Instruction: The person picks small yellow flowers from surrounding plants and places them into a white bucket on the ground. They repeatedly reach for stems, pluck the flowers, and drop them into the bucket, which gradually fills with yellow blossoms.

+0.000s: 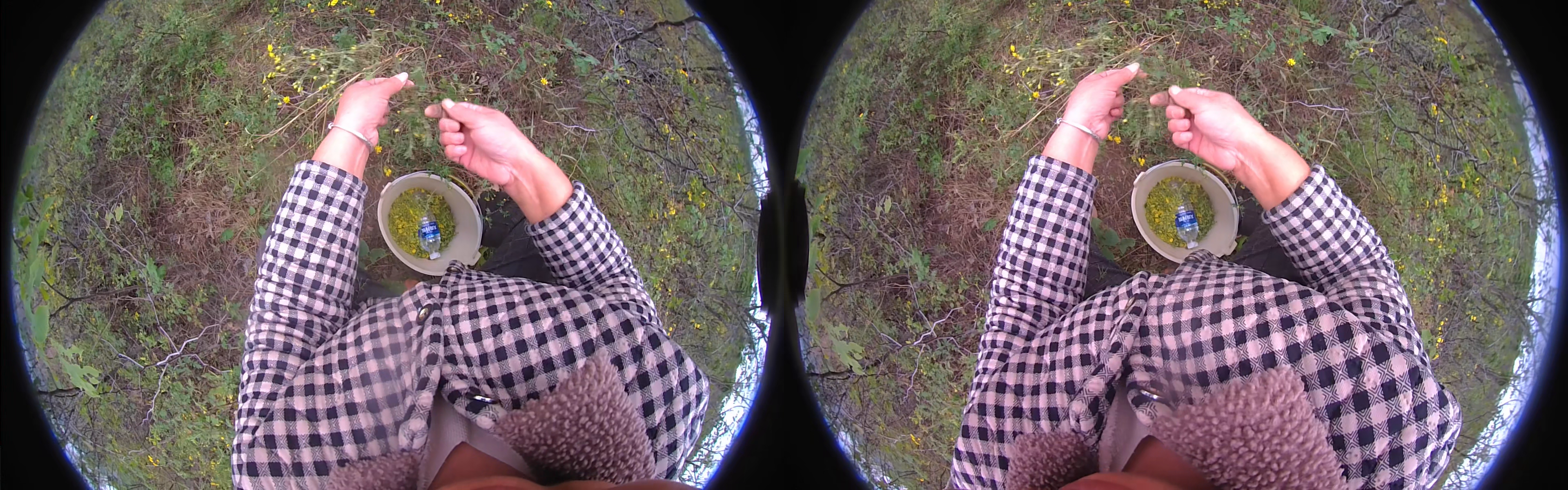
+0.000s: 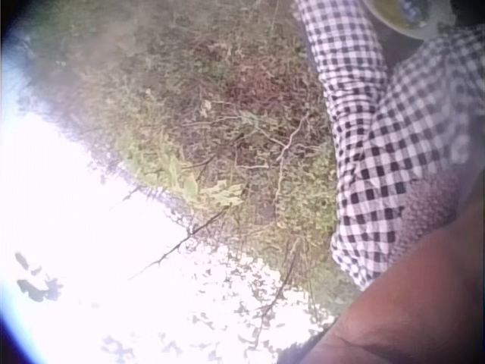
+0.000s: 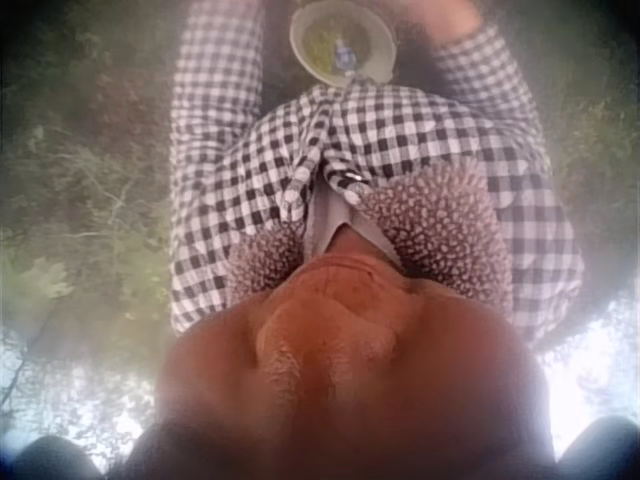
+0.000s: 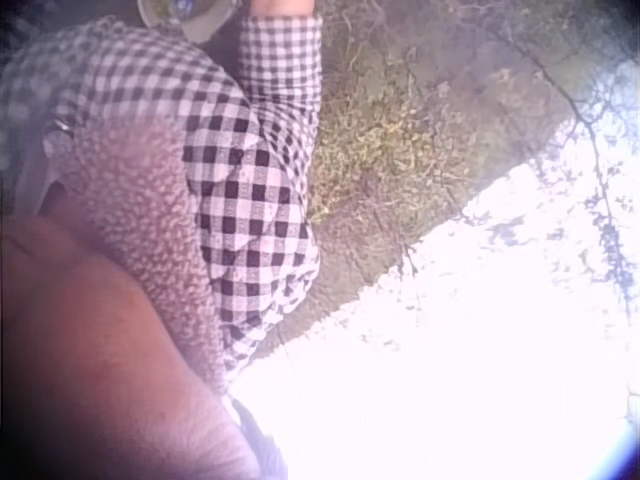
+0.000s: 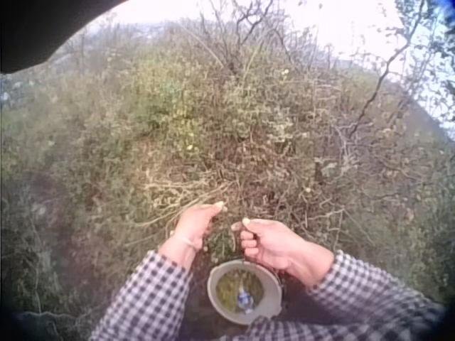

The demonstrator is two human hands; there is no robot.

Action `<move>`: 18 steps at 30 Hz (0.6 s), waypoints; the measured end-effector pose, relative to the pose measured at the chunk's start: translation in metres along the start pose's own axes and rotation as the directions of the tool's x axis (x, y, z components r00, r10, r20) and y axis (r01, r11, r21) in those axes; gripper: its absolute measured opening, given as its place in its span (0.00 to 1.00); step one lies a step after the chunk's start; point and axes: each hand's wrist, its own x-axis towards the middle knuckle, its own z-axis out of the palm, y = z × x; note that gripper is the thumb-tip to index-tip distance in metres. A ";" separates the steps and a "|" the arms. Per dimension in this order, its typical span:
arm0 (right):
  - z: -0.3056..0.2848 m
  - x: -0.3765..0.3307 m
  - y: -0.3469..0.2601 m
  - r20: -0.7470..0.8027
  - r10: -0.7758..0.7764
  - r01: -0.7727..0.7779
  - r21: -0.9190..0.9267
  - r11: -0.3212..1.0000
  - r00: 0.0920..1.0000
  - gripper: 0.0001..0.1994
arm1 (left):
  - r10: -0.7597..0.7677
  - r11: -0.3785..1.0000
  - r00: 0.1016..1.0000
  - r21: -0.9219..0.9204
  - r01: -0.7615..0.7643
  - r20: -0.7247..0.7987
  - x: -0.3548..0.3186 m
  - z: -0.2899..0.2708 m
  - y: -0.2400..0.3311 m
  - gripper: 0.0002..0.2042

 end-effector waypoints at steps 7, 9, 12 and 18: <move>0.021 0.031 -0.021 0.048 0.033 -0.017 -0.298 0.954 0.998 0.14 | -0.130 0.963 0.942 -0.186 0.194 0.310 -0.002 0.007 -0.003 0.17; 0.029 0.037 -0.012 0.018 0.043 -0.033 -0.393 0.919 0.999 0.15 | -0.097 0.950 0.964 -0.265 0.163 0.246 -0.002 0.007 -0.004 0.17; 0.029 0.028 0.003 0.046 0.043 -0.024 -0.365 0.931 0.998 0.14 | -0.098 0.948 0.977 -0.282 0.150 0.190 0.000 0.000 -0.001 0.13; -0.011 -0.006 0.039 0.243 0.349 0.118 -0.932 0.342 0.905 0.22 | -0.100 0.912 0.980 -0.377 0.160 0.174 0.008 -0.004 0.008 0.13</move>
